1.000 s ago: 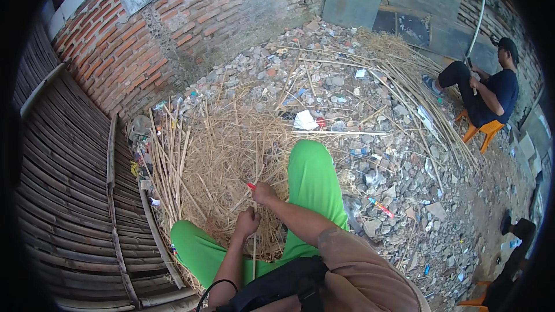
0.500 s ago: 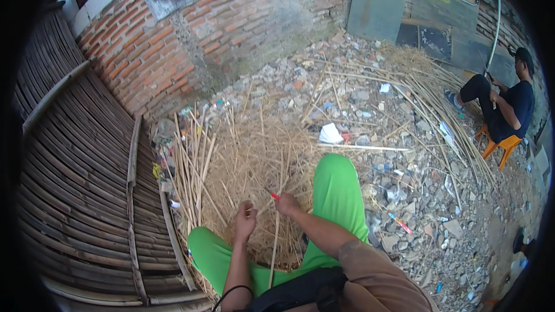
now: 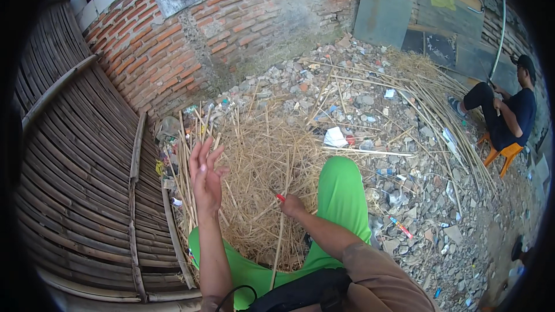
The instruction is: The person scrapes a long bamboo strip using a small handheld blade to refine its surface, handling the strip by hand and turning it over to work on different sections while seated.
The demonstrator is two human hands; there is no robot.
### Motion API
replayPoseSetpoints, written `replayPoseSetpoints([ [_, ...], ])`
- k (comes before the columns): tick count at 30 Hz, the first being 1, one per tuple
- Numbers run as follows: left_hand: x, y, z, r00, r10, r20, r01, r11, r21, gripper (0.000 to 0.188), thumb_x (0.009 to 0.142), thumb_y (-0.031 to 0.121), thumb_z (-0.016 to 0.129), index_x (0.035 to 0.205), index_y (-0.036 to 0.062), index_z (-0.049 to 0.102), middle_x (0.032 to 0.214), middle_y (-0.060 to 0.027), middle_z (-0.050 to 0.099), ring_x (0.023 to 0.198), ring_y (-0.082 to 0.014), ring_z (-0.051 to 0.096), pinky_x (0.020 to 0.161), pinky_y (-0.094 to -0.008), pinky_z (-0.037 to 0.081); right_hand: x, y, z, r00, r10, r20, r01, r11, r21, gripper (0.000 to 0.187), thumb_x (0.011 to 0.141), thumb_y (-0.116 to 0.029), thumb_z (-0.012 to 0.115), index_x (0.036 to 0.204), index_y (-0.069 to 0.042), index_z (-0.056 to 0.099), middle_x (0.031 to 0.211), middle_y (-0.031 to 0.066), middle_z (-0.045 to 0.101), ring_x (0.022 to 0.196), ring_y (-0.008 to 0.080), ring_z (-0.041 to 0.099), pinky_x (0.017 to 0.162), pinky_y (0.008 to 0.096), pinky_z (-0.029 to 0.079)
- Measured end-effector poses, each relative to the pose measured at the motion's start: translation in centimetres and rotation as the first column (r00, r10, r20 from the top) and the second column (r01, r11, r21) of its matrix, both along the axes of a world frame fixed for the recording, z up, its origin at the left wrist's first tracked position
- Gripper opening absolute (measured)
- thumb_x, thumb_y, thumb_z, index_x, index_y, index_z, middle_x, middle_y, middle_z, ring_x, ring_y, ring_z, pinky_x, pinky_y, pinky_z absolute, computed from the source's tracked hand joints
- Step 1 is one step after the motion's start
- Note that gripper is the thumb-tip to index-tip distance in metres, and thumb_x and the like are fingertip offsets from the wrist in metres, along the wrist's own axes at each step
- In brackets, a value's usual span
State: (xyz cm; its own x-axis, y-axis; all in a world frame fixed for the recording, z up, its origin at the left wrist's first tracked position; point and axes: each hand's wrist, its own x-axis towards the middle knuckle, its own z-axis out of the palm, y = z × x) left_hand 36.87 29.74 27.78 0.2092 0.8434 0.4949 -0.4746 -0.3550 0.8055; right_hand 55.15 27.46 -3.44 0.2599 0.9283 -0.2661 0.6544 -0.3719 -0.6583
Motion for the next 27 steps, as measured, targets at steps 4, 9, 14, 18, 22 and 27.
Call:
replayPoseSetpoints([
  [4, 2.3, -1.2, -0.7, 0.962, 0.000, -0.274, 0.042, 0.988, 0.149, 0.063, 0.097, 0.025, 0.059, 0.151, 0.0058, 0.031, 0.150, -0.0199, 0.043, 0.124, -0.0289, 0.057, 0.081, -0.0327, 0.060, 0.3, -0.2, -0.3, 1.000, 0.014, 0.012, -0.014, 1.000, 0.002, 0.037, 0.086, -0.033, 0.064, 0.103, 0.000, 0.066, 0.103, 0.0248, 0.069, 0.097, 0.0396, 0.067, 0.087, 0.0466, 0.053],
  [9, 2.1, -3.0, -9.5, 0.941, 0.061, -0.334, -0.145, 0.962, -0.233, 0.048, 0.101, 0.014, 0.054, 0.144, 0.0019, 0.037, 0.139, -0.0177, 0.053, 0.116, -0.0249, 0.062, 0.079, -0.0309, 0.060, 0.7, -0.1, -0.9, 1.000, -0.014, -0.023, 0.015, 0.998, 0.053, 0.033, 0.086, -0.030, 0.064, 0.100, 0.000, 0.066, 0.098, 0.0257, 0.068, 0.094, 0.0402, 0.067, 0.086, 0.0477, 0.053],
  [14, -2.2, -5.8, -28.7, 0.892, -0.049, -0.450, -0.289, 0.704, -0.649, 0.037, 0.102, 0.012, 0.051, 0.137, 0.0011, 0.043, 0.106, -0.0104, 0.061, 0.084, -0.0199, 0.068, 0.069, -0.0297, 0.057, -1.8, 1.4, 0.6, 0.998, 0.025, -0.062, -0.013, 0.981, 0.195, 0.029, 0.085, -0.026, 0.064, 0.098, 0.000, 0.065, 0.092, 0.0261, 0.068, 0.088, 0.0411, 0.067, 0.081, 0.0480, 0.053],
  [18, 3.1, -8.2, -26.8, 0.902, -0.278, -0.329, -0.127, 0.557, -0.821, 0.035, 0.101, 0.011, 0.051, 0.134, 0.0027, 0.044, 0.096, -0.0088, 0.058, 0.074, -0.0194, 0.066, 0.065, -0.0303, 0.057, -0.3, 0.6, 0.2, 0.982, -0.039, -0.184, 0.076, 0.977, 0.199, 0.032, 0.083, -0.024, 0.063, 0.107, -0.002, 0.065, 0.095, 0.0250, 0.069, 0.090, 0.0410, 0.068, 0.079, 0.0472, 0.054],
  [22, 3.4, -7.9, -27.1, 0.884, -0.193, -0.426, -0.198, 0.671, -0.714, 0.036, 0.098, 0.007, 0.054, 0.133, 0.0060, 0.045, 0.096, -0.0092, 0.059, 0.075, -0.0184, 0.065, 0.064, -0.0318, 0.056, -0.5, 0.9, 0.6, 0.940, -0.052, -0.337, 0.150, 0.951, 0.271, 0.031, 0.082, -0.023, 0.065, 0.105, -0.002, 0.064, 0.090, 0.0230, 0.068, 0.085, 0.0396, 0.067, 0.077, 0.0463, 0.052],
  [27, 1.6, -5.4, -26.8, 0.947, -0.044, -0.319, -0.171, 0.771, -0.613, 0.048, 0.094, 0.012, 0.060, 0.138, 0.0118, 0.042, 0.115, -0.0078, 0.058, 0.100, -0.0210, 0.062, 0.086, -0.0425, 0.052, 0.9, 1.3, 0.5, 0.954, -0.092, -0.285, 0.173, 0.945, 0.276, 0.028, 0.084, -0.024, 0.065, 0.102, -0.003, 0.064, 0.095, 0.0214, 0.067, 0.089, 0.0372, 0.066, 0.080, 0.0444, 0.051],
])
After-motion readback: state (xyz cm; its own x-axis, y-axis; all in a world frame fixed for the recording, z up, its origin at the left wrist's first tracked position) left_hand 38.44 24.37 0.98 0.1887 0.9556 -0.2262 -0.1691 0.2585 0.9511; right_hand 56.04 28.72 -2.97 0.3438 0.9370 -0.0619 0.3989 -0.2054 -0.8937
